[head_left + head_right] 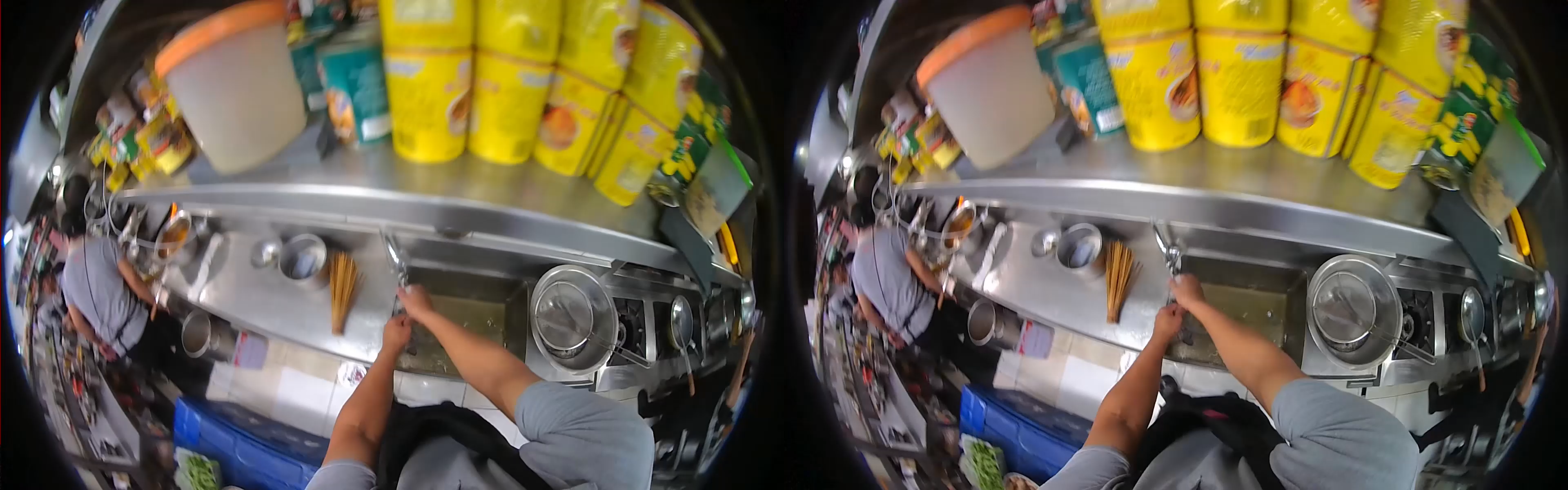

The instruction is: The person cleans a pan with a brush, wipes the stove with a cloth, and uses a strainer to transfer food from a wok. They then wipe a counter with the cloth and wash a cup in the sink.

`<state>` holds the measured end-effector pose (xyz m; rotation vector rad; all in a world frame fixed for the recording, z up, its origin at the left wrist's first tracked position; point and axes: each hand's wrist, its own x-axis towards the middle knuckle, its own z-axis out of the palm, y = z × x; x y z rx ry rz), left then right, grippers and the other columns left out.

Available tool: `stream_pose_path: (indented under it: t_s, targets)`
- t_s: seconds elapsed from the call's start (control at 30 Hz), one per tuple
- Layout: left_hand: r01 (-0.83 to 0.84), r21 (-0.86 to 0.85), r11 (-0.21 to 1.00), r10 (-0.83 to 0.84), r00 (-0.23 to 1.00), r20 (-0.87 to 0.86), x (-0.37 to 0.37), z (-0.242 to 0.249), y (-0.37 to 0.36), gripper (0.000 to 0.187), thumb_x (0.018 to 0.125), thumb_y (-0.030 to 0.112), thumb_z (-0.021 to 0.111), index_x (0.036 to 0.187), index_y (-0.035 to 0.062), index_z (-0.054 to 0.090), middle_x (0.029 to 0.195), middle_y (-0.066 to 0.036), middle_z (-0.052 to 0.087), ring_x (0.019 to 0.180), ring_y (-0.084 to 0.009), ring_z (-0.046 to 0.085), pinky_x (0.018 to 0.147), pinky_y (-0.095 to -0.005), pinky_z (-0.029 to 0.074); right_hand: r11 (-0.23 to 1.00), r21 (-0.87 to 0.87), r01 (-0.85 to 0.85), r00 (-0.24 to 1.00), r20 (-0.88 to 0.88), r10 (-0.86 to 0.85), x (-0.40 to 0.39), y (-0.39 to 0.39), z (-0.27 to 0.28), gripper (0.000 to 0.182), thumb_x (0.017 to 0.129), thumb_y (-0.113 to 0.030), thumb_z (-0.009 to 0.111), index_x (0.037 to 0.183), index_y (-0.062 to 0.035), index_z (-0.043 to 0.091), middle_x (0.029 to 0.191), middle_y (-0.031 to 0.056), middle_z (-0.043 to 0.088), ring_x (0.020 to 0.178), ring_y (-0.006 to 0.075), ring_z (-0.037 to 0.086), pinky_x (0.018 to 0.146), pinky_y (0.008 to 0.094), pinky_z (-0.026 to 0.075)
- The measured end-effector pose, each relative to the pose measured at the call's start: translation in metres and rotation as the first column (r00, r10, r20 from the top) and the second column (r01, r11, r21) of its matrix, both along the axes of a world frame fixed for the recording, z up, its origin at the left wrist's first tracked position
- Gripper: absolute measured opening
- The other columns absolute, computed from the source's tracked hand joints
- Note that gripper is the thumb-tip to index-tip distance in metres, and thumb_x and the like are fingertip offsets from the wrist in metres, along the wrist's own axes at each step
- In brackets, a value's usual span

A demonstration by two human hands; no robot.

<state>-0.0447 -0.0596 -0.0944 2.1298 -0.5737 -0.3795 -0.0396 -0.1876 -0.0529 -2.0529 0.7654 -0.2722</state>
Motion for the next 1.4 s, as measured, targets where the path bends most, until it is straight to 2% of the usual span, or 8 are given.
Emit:
stream_pose_path:
  t_s: [0.23, 0.37, 0.43, 0.67, 0.73, 1.03, 1.23, 1.4]
  targets:
    - [0.294, -0.056, 0.954, -0.287, 0.952, 0.105, 0.052, 0.041, -0.037, 0.023, 0.085, 0.019, 0.055, 0.088, 0.0007, 0.068, 0.083, -0.025, 0.067, 0.079, -0.0378, 0.068, 0.071, -0.0439, 0.051, 0.926, 0.351, -0.141, 0.854, 0.517, -0.065, -0.027, -0.026, -0.042, 0.027, 0.086, -0.023, 0.063, 0.105, -0.0039, 0.059, 0.095, 0.013, 0.065, 0.091, 0.0244, 0.063, 0.08, 0.0383, 0.05]
    - [0.059, -0.376, 0.925, -0.185, 0.933, -0.31, 0.063, 0.015, -0.037, 0.028, 0.091, 0.022, 0.055, 0.083, -0.0017, 0.066, 0.07, -0.007, 0.063, 0.069, -0.0103, 0.055, 0.061, -0.0316, 0.046, 0.96, 0.252, -0.123, 0.91, 0.414, 0.008, -0.069, -0.005, -0.001, 0.036, 0.091, -0.029, 0.065, 0.117, -0.0047, 0.058, 0.099, 0.0098, 0.065, 0.089, 0.0163, 0.059, 0.077, 0.0337, 0.048]
    - [0.024, -0.357, 0.934, -0.14, 0.942, -0.304, 0.081, -0.01, -0.033, 0.03, 0.091, 0.023, 0.054, 0.084, -0.0029, 0.068, 0.074, -0.016, 0.068, 0.068, -0.0231, 0.063, 0.064, -0.0396, 0.048, 0.986, 0.101, -0.134, 0.991, 0.036, 0.13, -0.078, -0.007, -0.007, 0.036, 0.09, -0.034, 0.066, 0.106, -0.0011, 0.062, 0.083, 0.0147, 0.065, 0.078, 0.0189, 0.061, 0.071, 0.0372, 0.049]
    - [-0.281, -0.205, 0.938, 0.251, 0.955, -0.161, 0.049, 0.024, -0.043, 0.04, 0.094, 0.033, 0.051, 0.085, -0.0019, 0.067, 0.077, -0.022, 0.067, 0.073, -0.0372, 0.066, 0.067, -0.047, 0.049, 0.936, 0.128, 0.327, 0.875, 0.332, -0.351, -0.026, 0.032, -0.042, 0.031, 0.095, -0.029, 0.054, 0.094, 0.0005, 0.064, 0.083, 0.0186, 0.066, 0.079, 0.0246, 0.066, 0.069, 0.0428, 0.049]
    - [-0.019, -0.031, 0.999, 0.023, 0.99, 0.14, 0.042, 0.034, -0.049, 0.04, 0.095, 0.034, 0.051, 0.09, -0.0016, 0.068, 0.086, -0.025, 0.068, 0.081, -0.0411, 0.066, 0.072, -0.0481, 0.05, 0.582, 0.653, 0.484, 0.776, -0.014, -0.631, -0.016, 0.036, -0.031, 0.031, 0.095, -0.028, 0.05, 0.096, -0.0007, 0.065, 0.086, 0.0166, 0.067, 0.08, 0.0255, 0.066, 0.068, 0.0436, 0.049]
    - [-0.071, -0.028, 0.997, 0.074, 0.991, 0.116, 0.032, 0.039, -0.065, 0.056, 0.094, 0.041, 0.048, 0.075, -0.0086, 0.065, 0.079, -0.031, 0.064, 0.081, -0.046, 0.064, 0.072, -0.0505, 0.049, 0.278, 0.943, 0.181, 0.843, -0.003, -0.537, 0.004, -0.022, -0.147, 0.052, 0.091, -0.047, 0.052, 0.116, -0.0014, 0.062, 0.11, 0.0153, 0.066, 0.102, 0.0275, 0.061, 0.085, 0.0464, 0.049]
    - [0.057, -0.038, 0.998, -0.061, 0.991, -0.115, 0.065, -0.018, -0.055, 0.062, 0.095, 0.051, 0.042, 0.086, -0.0037, 0.07, 0.083, -0.03, 0.065, 0.085, -0.047, 0.064, 0.079, -0.0538, 0.049, 0.948, 0.315, 0.041, 0.969, -0.244, 0.039, -0.057, -0.014, -0.067, 0.039, 0.08, -0.028, 0.064, 0.111, -0.0049, 0.065, 0.106, 0.0136, 0.068, 0.102, 0.0289, 0.063, 0.087, 0.0401, 0.049]
    - [0.25, -0.019, 0.968, -0.25, 0.968, 0.008, 0.062, 0.023, -0.053, 0.057, 0.098, 0.046, 0.042, 0.084, -0.0022, 0.068, 0.079, -0.025, 0.066, 0.08, -0.0456, 0.064, 0.074, -0.0535, 0.048, 0.979, 0.104, -0.177, 0.982, 0.091, 0.168, -0.067, -0.017, -0.036, 0.035, 0.075, -0.023, 0.069, 0.103, -0.0032, 0.066, 0.092, 0.0135, 0.07, 0.088, 0.0282, 0.066, 0.08, 0.0401, 0.051]
